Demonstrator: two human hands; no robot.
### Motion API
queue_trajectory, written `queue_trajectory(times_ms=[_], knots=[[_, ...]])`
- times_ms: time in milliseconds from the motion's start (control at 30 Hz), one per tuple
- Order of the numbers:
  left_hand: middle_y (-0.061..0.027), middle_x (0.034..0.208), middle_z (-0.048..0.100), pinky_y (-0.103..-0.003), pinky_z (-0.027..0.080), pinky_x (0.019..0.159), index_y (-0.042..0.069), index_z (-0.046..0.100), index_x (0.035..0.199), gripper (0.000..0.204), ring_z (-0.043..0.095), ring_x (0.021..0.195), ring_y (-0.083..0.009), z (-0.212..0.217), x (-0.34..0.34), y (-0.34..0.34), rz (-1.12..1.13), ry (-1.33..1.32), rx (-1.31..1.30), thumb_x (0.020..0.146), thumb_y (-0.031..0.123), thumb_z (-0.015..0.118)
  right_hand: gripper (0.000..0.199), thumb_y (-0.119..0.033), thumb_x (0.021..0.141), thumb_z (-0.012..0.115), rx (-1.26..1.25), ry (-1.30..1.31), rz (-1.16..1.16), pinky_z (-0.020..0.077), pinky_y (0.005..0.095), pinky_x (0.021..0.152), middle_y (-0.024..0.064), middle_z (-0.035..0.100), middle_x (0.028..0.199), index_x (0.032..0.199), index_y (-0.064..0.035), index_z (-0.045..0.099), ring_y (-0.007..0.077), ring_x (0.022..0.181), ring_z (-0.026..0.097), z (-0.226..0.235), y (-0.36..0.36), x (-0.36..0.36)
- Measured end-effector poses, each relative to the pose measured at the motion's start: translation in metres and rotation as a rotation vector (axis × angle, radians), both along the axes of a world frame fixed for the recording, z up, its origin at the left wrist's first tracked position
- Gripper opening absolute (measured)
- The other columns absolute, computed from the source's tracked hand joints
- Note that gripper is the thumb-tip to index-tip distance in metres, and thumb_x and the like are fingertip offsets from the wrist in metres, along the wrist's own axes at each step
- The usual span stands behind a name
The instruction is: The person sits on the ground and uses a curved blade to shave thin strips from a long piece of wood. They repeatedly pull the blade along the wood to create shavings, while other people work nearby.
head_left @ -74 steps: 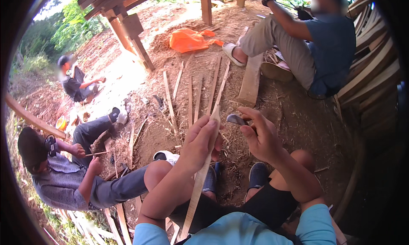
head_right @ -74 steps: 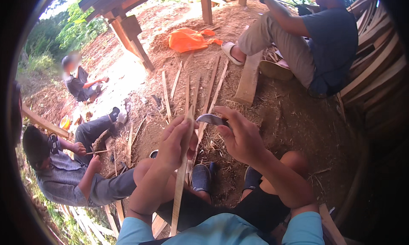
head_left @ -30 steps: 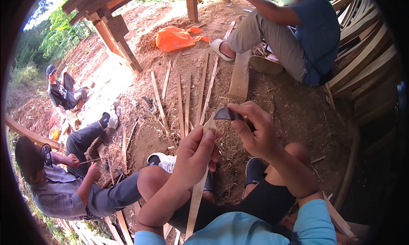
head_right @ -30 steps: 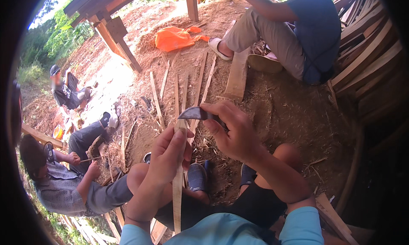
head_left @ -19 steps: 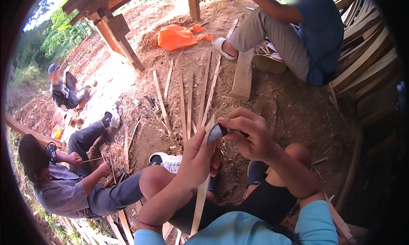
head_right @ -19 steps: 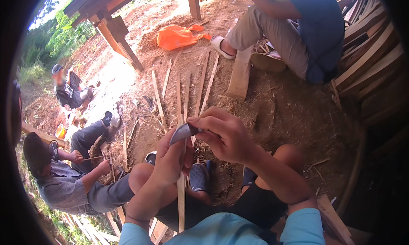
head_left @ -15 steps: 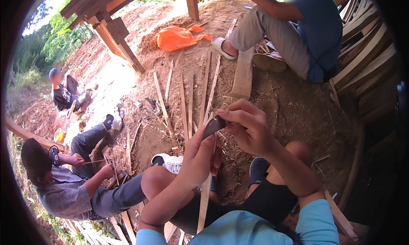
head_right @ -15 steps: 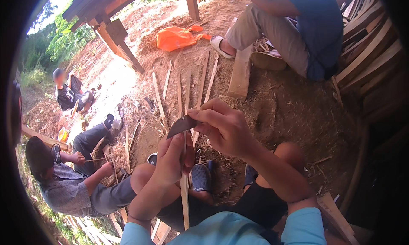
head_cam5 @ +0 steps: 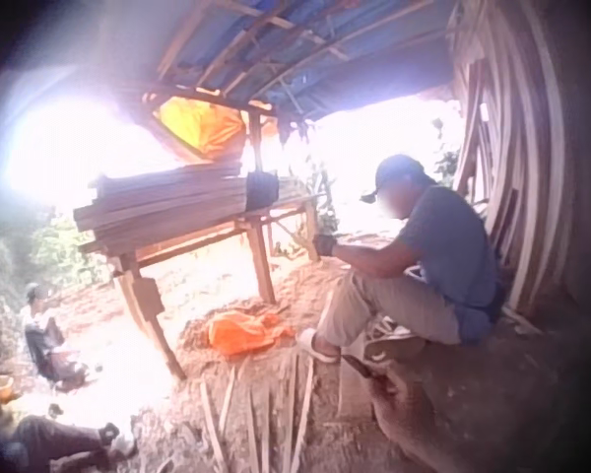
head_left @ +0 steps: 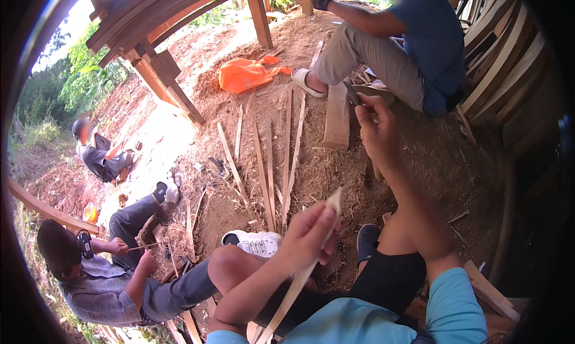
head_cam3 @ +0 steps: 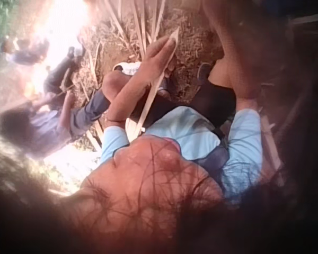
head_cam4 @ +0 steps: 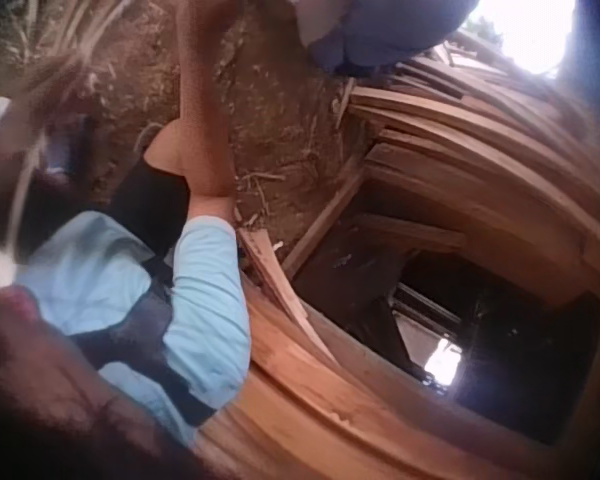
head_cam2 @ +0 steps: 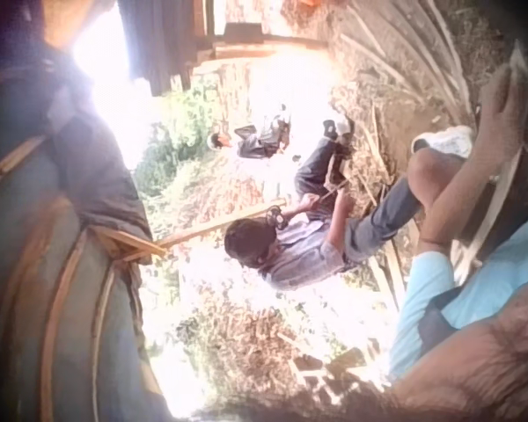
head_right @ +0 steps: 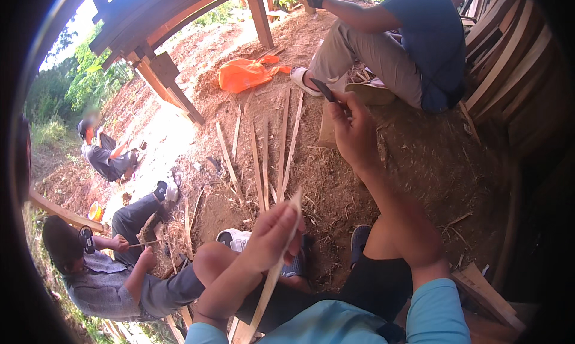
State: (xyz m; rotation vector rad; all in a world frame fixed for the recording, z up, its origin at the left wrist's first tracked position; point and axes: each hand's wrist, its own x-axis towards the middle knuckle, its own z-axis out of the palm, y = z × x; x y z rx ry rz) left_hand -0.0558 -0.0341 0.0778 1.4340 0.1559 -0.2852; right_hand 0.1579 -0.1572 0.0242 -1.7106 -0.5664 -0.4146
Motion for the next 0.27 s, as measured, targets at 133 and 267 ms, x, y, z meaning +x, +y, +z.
queue_trajectory(times_ms=[133,267], knots=[[-0.0069,0.072,0.057,-0.016,0.028,0.033,0.007,0.045,0.109,0.026,0.039,0.035,-0.006,-0.017,0.02,0.04,0.175,-0.166,-0.314,0.1,0.03,0.043,0.032,-0.026,0.095,0.057,-0.068,0.144,0.225,0.0463,0.0264,0.059,0.0037,0.062,0.091,0.118,-0.0043,0.053,0.0115,0.068,0.057,0.028,-0.026,-0.072],[-0.0096,0.077,0.058,-0.018,0.03,0.032,0.008,0.039,0.118,0.037,0.039,0.034,-0.0076,-0.009,0.011,0.029,0.123,-0.247,-0.313,0.092,0.026,0.058,0.028,-0.021,0.094,0.057,-0.242,-0.155,0.281,0.0529,0.037,0.072,0.0136,0.062,0.106,0.119,-0.0085,0.052,0.0283,0.093,0.066,0.033,-0.017,-0.084]])
